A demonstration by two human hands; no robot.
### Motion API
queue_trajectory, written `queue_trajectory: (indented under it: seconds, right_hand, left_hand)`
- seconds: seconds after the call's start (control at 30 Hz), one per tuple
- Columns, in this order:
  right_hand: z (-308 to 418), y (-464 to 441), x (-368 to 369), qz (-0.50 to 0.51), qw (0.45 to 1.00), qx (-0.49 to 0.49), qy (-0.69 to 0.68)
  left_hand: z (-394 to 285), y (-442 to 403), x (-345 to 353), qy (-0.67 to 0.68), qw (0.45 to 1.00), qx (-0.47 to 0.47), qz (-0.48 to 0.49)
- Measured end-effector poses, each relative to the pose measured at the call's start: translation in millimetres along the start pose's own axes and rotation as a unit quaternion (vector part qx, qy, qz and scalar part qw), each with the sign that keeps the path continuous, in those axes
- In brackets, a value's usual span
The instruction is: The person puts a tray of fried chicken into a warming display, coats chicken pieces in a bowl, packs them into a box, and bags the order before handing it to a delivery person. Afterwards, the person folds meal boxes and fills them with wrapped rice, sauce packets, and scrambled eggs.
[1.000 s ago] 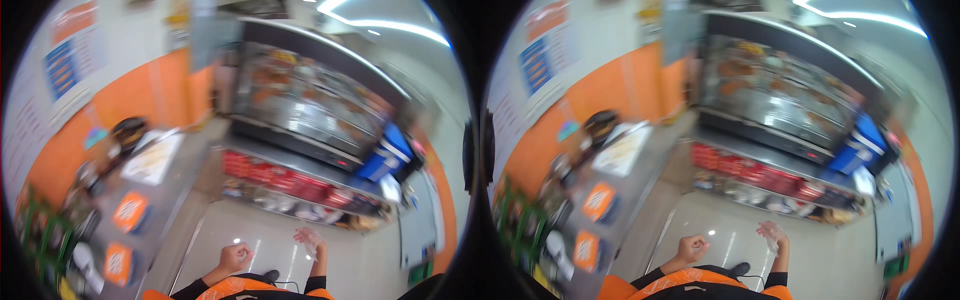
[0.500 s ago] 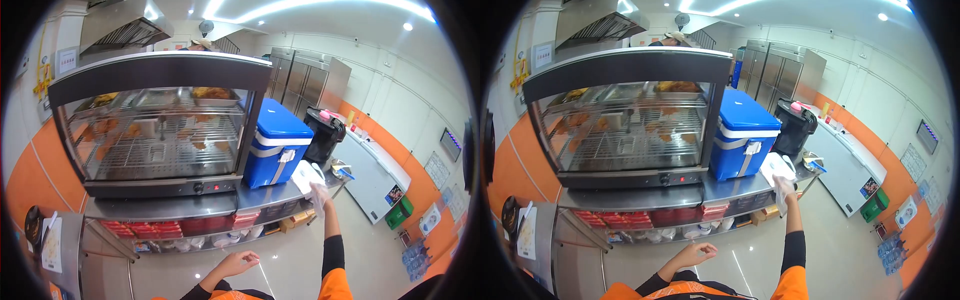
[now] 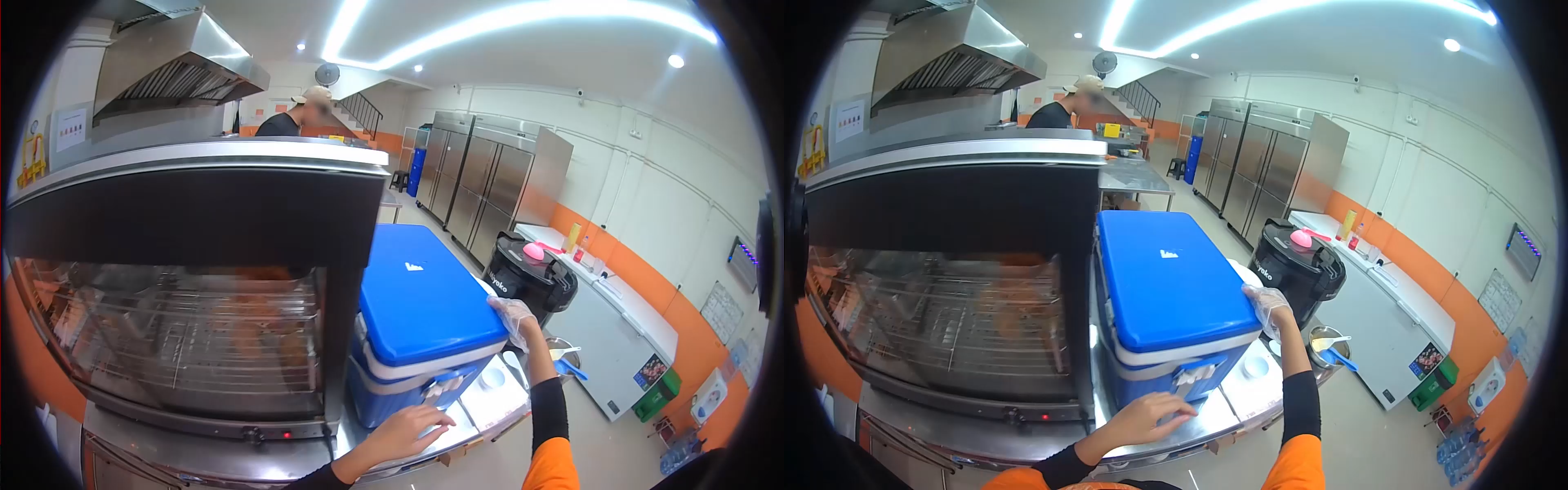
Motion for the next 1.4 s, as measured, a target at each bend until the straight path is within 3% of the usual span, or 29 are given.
queue_trajectory:
  seconds: [0.1, 0.13, 0.2, 0.27, 0.3, 0.37, 0.43, 0.47, 0.5, 0.57, 0.6, 0.63, 0.7, 0.73, 0.8, 0.83, 0.87, 0.9, 0.97, 1.1, 1.13, 1.4]
  right_hand:
    - [30.4, 9.2, 8.3, 0.036, 0.997, 0.055, -0.027]
    - [18.4, -0.2, 5.5, 0.039, 0.990, 0.114, -0.067]
    - [-6.4, -30.0, -10.1, 0.072, 0.991, 0.078, 0.076]
    - [19.3, -30.6, -13.2, 0.110, 0.943, -0.006, 0.313]
    - [38.9, -21.4, -6.3, 0.129, 0.978, -0.004, 0.164]
    - [72.0, -11.4, -2.4, 0.156, 0.977, 0.011, -0.142]
    - [111.5, -31.7, -26.1, 0.094, 0.990, -0.069, 0.077]
    - [129.0, -38.0, -21.1, 0.145, 0.979, -0.137, -0.040]
    - [145.5, -42.3, -13.4, 0.190, 0.948, -0.201, -0.160]
    - [177.9, -46.2, 16.6, 0.285, 0.882, -0.292, -0.235]
    - [191.6, -50.9, 34.4, 0.354, 0.835, -0.328, -0.266]
    - [200.5, -57.3, 53.7, 0.458, 0.764, -0.357, -0.281]
    - [178.1, -80.7, 105.3, 0.552, 0.737, -0.354, -0.167]
    - [166.4, -87.8, 132.4, 0.603, 0.692, -0.396, -0.029]
    - [115.1, -98.1, 207.7, 0.684, 0.548, -0.442, 0.189]
    - [66.5, -98.3, 247.8, 0.704, 0.504, -0.427, 0.262]
    - [-5.8, -104.8, 302.3, 0.762, 0.398, -0.415, 0.298]
    - [-62.6, -103.6, 335.3, 0.803, 0.338, -0.361, 0.332]
    - [-125.8, -98.4, 354.5, 0.843, 0.278, -0.284, 0.363]
    - [-176.0, -101.9, 362.3, 0.871, 0.258, -0.210, 0.361]
    - [-179.2, -103.1, 361.7, 0.875, 0.259, -0.201, 0.355]
    - [-186.8, -118.3, 344.4, 0.882, 0.298, -0.149, 0.334]
  left_hand:
    - [-11.3, -63.4, -11.5, -0.097, 0.990, 0.063, -0.078]
    - [-15.8, -79.9, -11.8, -0.126, 0.984, 0.075, -0.103]
    - [-14.8, -108.8, -8.4, -0.160, 0.976, 0.064, -0.130]
    - [-18.7, -130.1, -4.0, -0.236, 0.955, 0.061, -0.172]
    - [-21.5, -139.6, -5.2, -0.248, 0.950, 0.040, -0.185]
    - [-32.4, -155.4, -11.0, -0.271, 0.939, -0.006, -0.212]
    - [-49.8, -169.5, -26.6, -0.327, 0.904, -0.024, -0.275]
    - [-57.7, -173.4, -35.5, -0.355, 0.884, -0.033, -0.302]
    - [-65.0, -175.2, -45.2, -0.391, 0.853, -0.026, -0.345]
    - [-71.0, -176.4, -62.6, -0.453, 0.767, 0.022, -0.455]
    - [-72.6, -173.3, -70.3, -0.477, 0.707, 0.062, -0.519]
    - [-80.7, -167.2, -81.2, -0.523, 0.677, 0.027, -0.517]
    - [-87.1, -160.2, -94.4, -0.544, 0.598, -0.055, -0.586]
    - [-87.5, -151.7, -100.2, -0.547, 0.557, -0.093, -0.618]
    - [-85.4, -140.6, -112.7, -0.568, 0.492, -0.094, -0.653]
    - [-86.8, -137.6, -117.4, -0.579, 0.468, -0.097, -0.661]
    - [-88.5, -136.1, -122.1, -0.589, 0.443, -0.097, -0.669]
    - [-89.2, -135.0, -124.8, -0.587, 0.436, -0.100, -0.675]
    - [-87.3, -132.1, -128.6, -0.579, 0.425, -0.105, -0.688]
    - [-80.9, -109.7, -137.5, -0.544, 0.457, -0.094, -0.698]
    - [-81.5, -108.3, -138.5, -0.507, 0.458, -0.144, -0.716]
    - [-72.1, -113.6, -142.7, -0.523, 0.436, -0.138, -0.720]
Point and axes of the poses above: each hand's wrist, its own y-axis away from the middle knuckle, its own x-axis out of the palm, z = x × y, the point moved 4 cm from there along -y, towards the middle knuckle, and after that the axes turned 13 degrees about -x, right-handed, at the moved point
